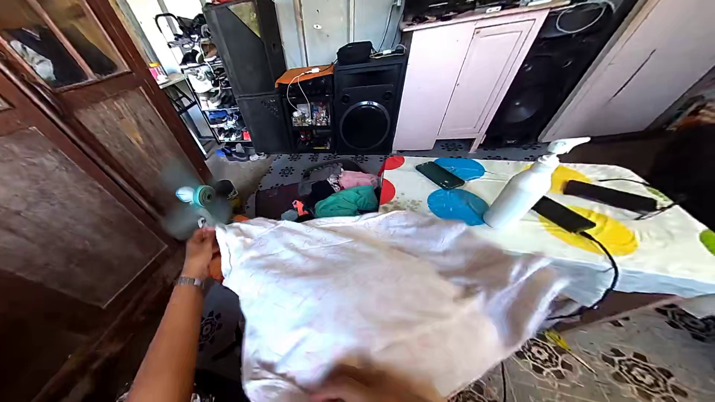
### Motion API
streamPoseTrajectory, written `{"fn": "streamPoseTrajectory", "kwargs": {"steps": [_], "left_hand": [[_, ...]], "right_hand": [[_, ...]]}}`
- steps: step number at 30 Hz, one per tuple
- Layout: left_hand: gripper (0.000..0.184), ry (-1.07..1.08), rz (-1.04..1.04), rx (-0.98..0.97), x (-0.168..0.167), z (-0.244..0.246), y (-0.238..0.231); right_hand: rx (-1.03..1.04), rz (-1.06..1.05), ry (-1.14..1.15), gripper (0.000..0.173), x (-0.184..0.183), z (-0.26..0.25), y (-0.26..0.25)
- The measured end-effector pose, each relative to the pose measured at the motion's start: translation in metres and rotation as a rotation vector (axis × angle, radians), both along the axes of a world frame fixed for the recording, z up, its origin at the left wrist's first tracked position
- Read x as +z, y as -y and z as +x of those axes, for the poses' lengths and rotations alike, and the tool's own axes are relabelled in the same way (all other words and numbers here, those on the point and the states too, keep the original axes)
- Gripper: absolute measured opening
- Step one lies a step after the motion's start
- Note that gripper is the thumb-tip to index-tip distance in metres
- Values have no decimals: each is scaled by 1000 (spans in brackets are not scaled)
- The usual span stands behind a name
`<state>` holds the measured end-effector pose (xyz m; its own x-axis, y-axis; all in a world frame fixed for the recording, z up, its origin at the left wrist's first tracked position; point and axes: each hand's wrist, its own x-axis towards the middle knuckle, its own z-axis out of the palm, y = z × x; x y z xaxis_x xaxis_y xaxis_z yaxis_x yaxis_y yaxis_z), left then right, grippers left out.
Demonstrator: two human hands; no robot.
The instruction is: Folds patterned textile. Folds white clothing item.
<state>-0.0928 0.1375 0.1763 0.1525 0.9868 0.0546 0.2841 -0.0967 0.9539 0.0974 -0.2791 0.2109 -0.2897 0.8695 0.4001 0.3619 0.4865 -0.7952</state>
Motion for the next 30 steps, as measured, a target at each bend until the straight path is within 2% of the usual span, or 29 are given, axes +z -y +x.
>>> {"fn": "streamPoseTrajectory", "kwargs": {"steps": [2, 3, 5, 9, 11, 13, 16, 18, 21, 24, 26, 30], "left_hand": [[48, -185, -76, -37, -39, -15, 8], [49, -247, -82, -98, -52, -19, 21], [44, -325, -132, -314, -69, -23, 61], [46, -448, -248, -869, -101, -26, 141], [56, -445, -273, -968, -127, -29, 171], [61, -346, -302, -848, -154, -33, 191], [44, -219, -416, -616, -193, -46, 213], [43, -274, -528, -561, -208, -58, 232], [39, -296, -544, -603, -204, -66, 250], [37, -207, -607, -569, -216, -62, 235], [29, -188, -524, -409, -217, -52, 212], [27, 71, -308, -14, -170, -67, 157]], "right_hand": [[-46, -70, 104, 57, -47, -27, -17], [-69, -105, 139, 59, -67, -32, -21], [-172, -149, 188, 51, -107, -27, -22], [-685, -288, 301, 33, -166, 39, -7], [-968, -395, 200, 36, -188, 78, 6], [-1133, -568, -13, 45, -216, 107, 20], [-1109, -892, -467, 55, -254, 114, 46], [-1028, -966, -547, 55, -263, 112, 57], [-992, -1019, -534, 49, -262, 115, 59], [-1153, -965, -484, 35, -263, 142, 51], [-1299, -848, -442, 35, -241, 164, 45], [-1534, -462, -531, 24, -190, 191, 48]]}}
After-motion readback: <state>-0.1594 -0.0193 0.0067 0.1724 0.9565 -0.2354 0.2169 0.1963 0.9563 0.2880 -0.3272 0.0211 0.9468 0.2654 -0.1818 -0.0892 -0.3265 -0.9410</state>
